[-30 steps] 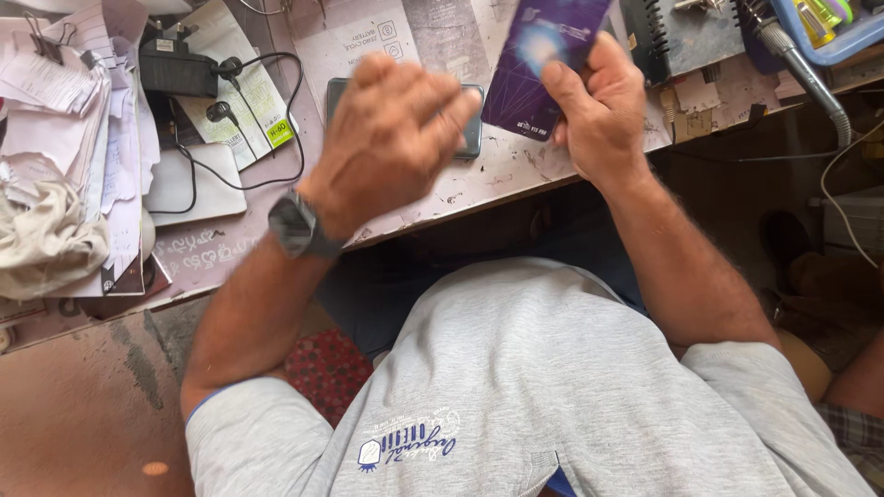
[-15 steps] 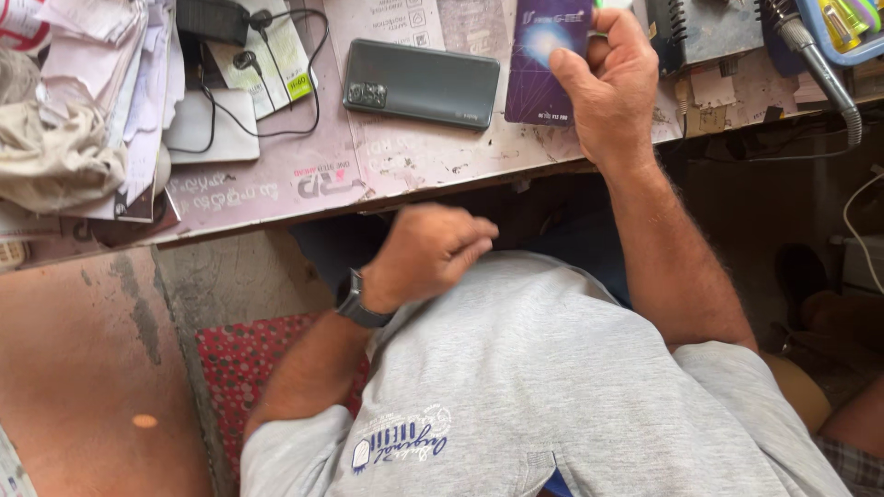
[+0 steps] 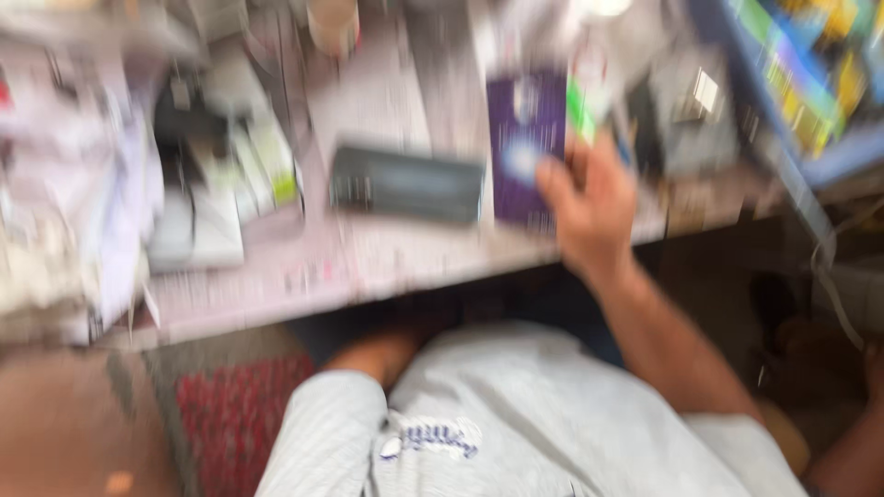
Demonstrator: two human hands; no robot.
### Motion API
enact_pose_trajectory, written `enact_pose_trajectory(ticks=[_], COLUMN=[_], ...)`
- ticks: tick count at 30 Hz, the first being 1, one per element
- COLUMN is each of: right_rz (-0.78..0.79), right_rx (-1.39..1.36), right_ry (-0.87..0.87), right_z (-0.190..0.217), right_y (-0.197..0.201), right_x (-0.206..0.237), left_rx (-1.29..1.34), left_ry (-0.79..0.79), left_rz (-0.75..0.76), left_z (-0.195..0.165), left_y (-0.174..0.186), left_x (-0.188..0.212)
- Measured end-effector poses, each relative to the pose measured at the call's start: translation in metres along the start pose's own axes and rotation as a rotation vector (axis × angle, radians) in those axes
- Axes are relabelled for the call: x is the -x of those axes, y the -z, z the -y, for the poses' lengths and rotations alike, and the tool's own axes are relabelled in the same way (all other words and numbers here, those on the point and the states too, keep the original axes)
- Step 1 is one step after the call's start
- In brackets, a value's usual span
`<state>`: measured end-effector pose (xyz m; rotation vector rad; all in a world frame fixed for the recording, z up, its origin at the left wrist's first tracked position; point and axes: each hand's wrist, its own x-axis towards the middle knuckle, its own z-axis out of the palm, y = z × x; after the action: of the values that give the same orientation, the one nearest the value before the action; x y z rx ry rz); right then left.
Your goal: The person uses a green utility knife to carefully pry and scrape along the edges of a black smartphone. They then use a purple plastic card to continue prying the device's casing apart.
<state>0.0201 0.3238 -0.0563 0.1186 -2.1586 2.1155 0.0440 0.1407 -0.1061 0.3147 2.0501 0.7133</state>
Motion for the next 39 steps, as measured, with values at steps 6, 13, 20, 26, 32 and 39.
enact_pose_trajectory(ticks=[6,13,20,26,32,39], right_rz=[-0.074,-0.039,0.017,-0.036,0.036,0.075], right_rx=[0.129,0.03,0.031,-0.083,-0.285,-0.519], right_ry=[-0.2,-0.139,-0.149,-0.126,-0.02,0.057], right_z=[0.002,0.007,0.015,0.003,0.011,0.044], right_y=[-0.008,-0.011,-0.014,-0.01,-0.01,-0.007], right_x=[-0.026,-0.035,-0.037,-0.027,-0.02,-0.01], left_rx=[0.095,0.179,0.251,0.296,0.408,0.375], left_ry=[0.005,0.008,-0.017,-0.082,-0.232,-0.518], left_rz=[0.138,0.193,0.137,0.081,-0.005,-0.612], left_z=[-0.023,-0.003,0.015,0.012,0.013,-0.028], left_y=[0.092,0.126,0.088,0.066,0.001,-0.03], left_x=[0.003,-0.037,-0.022,-0.007,0.061,0.17])
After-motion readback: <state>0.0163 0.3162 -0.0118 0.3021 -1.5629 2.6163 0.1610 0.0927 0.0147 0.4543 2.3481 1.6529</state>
